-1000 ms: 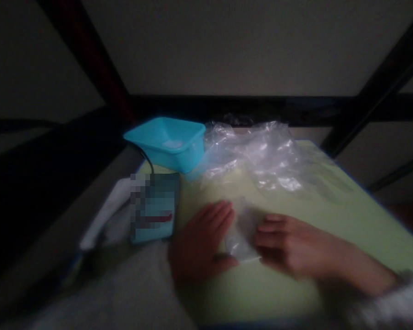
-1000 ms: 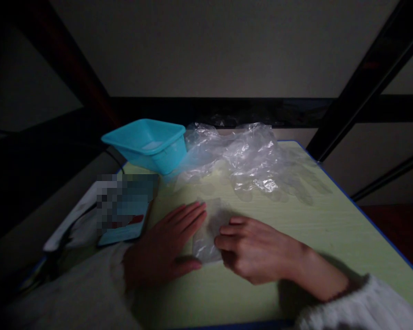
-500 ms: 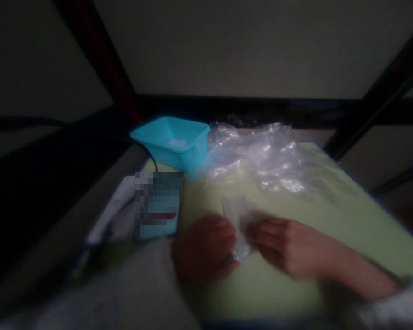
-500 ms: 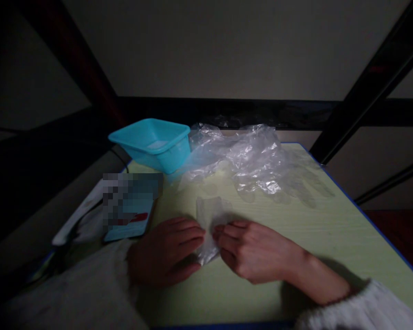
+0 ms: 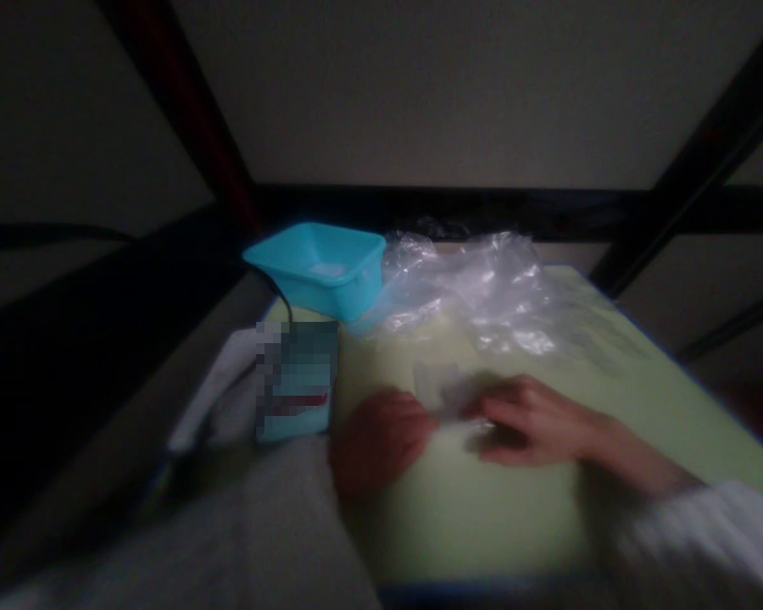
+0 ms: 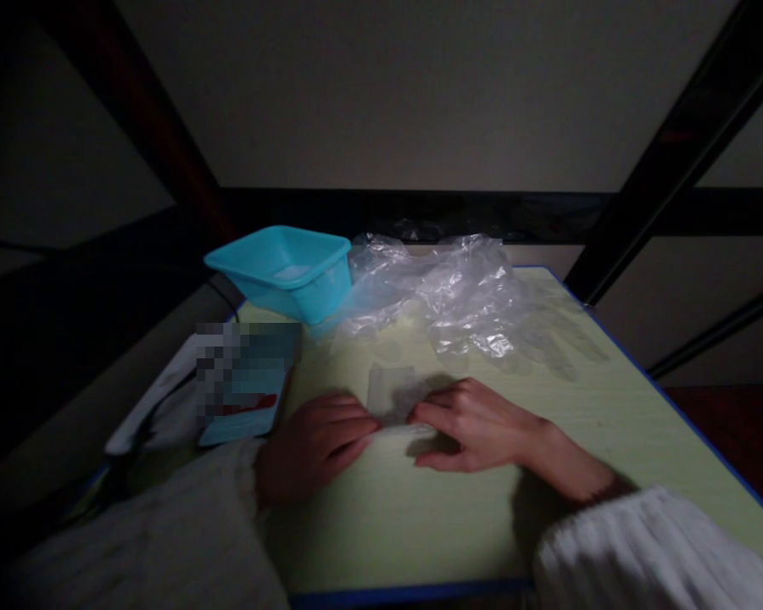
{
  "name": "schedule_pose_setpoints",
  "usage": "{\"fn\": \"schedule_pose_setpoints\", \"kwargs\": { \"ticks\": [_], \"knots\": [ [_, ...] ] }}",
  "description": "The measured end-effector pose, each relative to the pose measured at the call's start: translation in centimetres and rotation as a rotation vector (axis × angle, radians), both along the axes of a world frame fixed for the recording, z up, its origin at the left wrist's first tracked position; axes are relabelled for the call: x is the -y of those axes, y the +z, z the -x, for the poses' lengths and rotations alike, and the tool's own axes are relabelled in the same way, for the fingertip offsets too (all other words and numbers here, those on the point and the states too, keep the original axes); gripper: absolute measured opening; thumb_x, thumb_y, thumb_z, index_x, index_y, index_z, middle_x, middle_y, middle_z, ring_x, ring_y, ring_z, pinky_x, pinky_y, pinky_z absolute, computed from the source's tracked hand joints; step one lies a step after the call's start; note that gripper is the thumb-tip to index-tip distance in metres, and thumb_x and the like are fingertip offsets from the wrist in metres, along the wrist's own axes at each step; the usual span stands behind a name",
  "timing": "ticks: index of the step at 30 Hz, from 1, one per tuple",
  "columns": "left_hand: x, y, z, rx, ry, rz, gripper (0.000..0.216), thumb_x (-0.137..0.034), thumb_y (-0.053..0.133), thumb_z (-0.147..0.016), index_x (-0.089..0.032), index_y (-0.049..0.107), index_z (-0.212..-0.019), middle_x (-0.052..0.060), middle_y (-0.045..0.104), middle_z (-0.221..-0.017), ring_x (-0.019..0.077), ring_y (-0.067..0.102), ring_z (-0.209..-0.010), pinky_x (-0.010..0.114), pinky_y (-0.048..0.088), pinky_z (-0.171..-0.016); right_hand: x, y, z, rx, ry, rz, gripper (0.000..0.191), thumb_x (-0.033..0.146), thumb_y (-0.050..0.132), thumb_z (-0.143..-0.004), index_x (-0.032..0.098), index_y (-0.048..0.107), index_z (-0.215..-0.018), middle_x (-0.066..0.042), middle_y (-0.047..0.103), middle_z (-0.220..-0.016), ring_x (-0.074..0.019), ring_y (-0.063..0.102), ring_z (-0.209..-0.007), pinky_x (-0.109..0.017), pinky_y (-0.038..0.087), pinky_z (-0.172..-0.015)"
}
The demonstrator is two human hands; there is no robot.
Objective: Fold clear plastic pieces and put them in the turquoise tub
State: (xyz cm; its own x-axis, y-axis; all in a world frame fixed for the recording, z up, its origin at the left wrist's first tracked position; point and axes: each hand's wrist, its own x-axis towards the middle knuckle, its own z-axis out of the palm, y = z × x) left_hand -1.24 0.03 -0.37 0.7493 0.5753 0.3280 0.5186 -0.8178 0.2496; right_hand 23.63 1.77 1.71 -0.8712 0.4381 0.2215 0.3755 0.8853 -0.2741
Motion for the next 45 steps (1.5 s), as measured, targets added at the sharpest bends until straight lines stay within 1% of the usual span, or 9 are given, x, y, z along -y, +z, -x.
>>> {"fn": "schedule_pose_setpoints", "kwargs": {
  "ticks": [8, 12, 19, 24, 27, 31, 35, 41, 45],
  "knots": [
    [-1.3, 0.2, -0.5, 0.367, 0.329, 0.578, 0.014, -0.022, 0.063, -0.074, -0.014, 0.060, -0.062, -0.002, 0.059, -0.059, 0.0133, 0.055, -0.059, 0.023, 0.037, -0.056, -0.8, -0.7, 1.0, -0.316, -0.269, 0.380, 0.026, 0.036, 0.048, -0.090, 0.018, 0.049, -0.071, 0.004, 0.047, -0.056, -0.0090, 0.042, -0.047, -0.020, 0.032, -0.044],
    [-2.5, -1.1, -0.6, 0.491, 0.364, 0.677, 0.010, -0.018, 0.062, -0.070, -0.016, 0.054, -0.076, -0.004, 0.058, -0.061, 0.0123, 0.058, -0.059, 0.020, 0.039, -0.052, -1.7, -0.9, 2.1, -0.429, -0.491, 0.632, 0.032, 0.047, 0.058, -0.080, 0.019, 0.048, -0.066, 0.004, 0.049, -0.054, -0.0093, 0.042, -0.046, -0.020, 0.030, -0.040],
    [-3.4, -1.9, -1.0, 0.649, 0.398, 0.786, 0.043, -0.013, 0.063, -0.065, -0.021, 0.040, -0.101, -0.008, 0.055, -0.063, 0.0124, 0.061, -0.058, 0.020, 0.045, -0.053, -3.1, -2.1, 2.9, -0.469, -0.600, 0.670, 0.028, 0.042, 0.062, -0.071, 0.019, 0.047, -0.065, 0.004, 0.050, -0.049, -0.0097, 0.045, -0.041, -0.021, 0.031, -0.038],
    [-3.9, -2.1, -1.0, 0.667, 0.410, 0.792, 0.053, -0.010, 0.063, -0.065, -0.021, 0.036, -0.109, -0.010, 0.055, -0.063, 0.0122, 0.061, -0.056, 0.022, 0.046, -0.055, -2.8, -2.2, 2.6, -0.533, -0.684, 0.634, 0.025, 0.037, 0.056, -0.074, 0.020, 0.045, -0.088, 0.005, 0.052, -0.052, -0.0122, 0.047, -0.040, -0.022, 0.033, -0.036],
    [-4.3, -2.3, -0.9, 0.650, 0.407, 0.788, 0.054, -0.010, 0.063, -0.066, -0.020, 0.036, -0.111, -0.010, 0.056, -0.063, 0.0122, 0.061, -0.055, 0.023, 0.046, -0.057, -1.8, -1.5, 2.4, -0.533, -0.707, 0.336, 0.017, 0.030, 0.051, -0.081, 0.019, 0.048, -0.093, 0.000, 0.059, -0.064, -0.0147, 0.055, -0.052, -0.027, 0.044, -0.048],
    [-4.5, -2.2, -1.1, 0.634, 0.420, 0.784, 0.054, -0.010, 0.065, -0.066, -0.020, 0.036, -0.112, -0.010, 0.055, -0.063, 0.0114, 0.060, -0.054, 0.022, 0.045, -0.055, -0.3, -0.9, 2.9, -0.286, -0.457, -0.053, 0.026, 0.030, 0.044, -0.091, 0.013, 0.056, -0.107, -0.014, 0.065, -0.102, -0.0237, 0.062, -0.093, -0.039, 0.051, -0.082],
    [-4.5, -2.0, -1.3, 0.614, 0.442, 0.769, 0.055, -0.006, 0.063, -0.066, -0.019, 0.036, -0.112, -0.010, 0.055, -0.063, 0.0104, 0.060, -0.053, 0.021, 0.046, -0.055, 0.2, -1.7, 3.8, -0.021, -0.320, -0.119, 0.056, 0.043, 0.042, -0.094, 0.008, 0.040, -0.137, -0.021, 0.046, -0.139, -0.0294, 0.042, -0.128, -0.049, 0.033, -0.107],
    [-4.2, -1.6, -1.7, 0.599, 0.519, 0.631, 0.054, -0.011, 0.061, -0.071, -0.019, 0.033, -0.116, -0.006, 0.057, -0.074, 0.0111, 0.060, -0.053, 0.025, 0.050, -0.056, -0.2, -2.9, 3.9, 0.141, -0.298, -0.108, 0.070, 0.055, 0.031, -0.095, 0.003, 0.033, -0.142, -0.022, 0.033, -0.147, -0.0285, 0.027, -0.138, -0.054, 0.019, -0.112],
    [-2.3, -0.5, -2.1, 0.575, 0.576, 0.428, 0.043, -0.016, 0.059, -0.074, -0.019, 0.045, -0.114, 0.007, 0.057, -0.107, 0.0205, 0.063, -0.088, 0.037, 0.052, -0.078, -0.2, -2.8, 3.8, 0.142, -0.309, -0.110, 0.073, 0.057, 0.029, -0.094, 0.002, 0.032, -0.142, -0.021, 0.030, -0.148, -0.0283, 0.024, -0.139, -0.053, 0.018, -0.113]
  ]
}}
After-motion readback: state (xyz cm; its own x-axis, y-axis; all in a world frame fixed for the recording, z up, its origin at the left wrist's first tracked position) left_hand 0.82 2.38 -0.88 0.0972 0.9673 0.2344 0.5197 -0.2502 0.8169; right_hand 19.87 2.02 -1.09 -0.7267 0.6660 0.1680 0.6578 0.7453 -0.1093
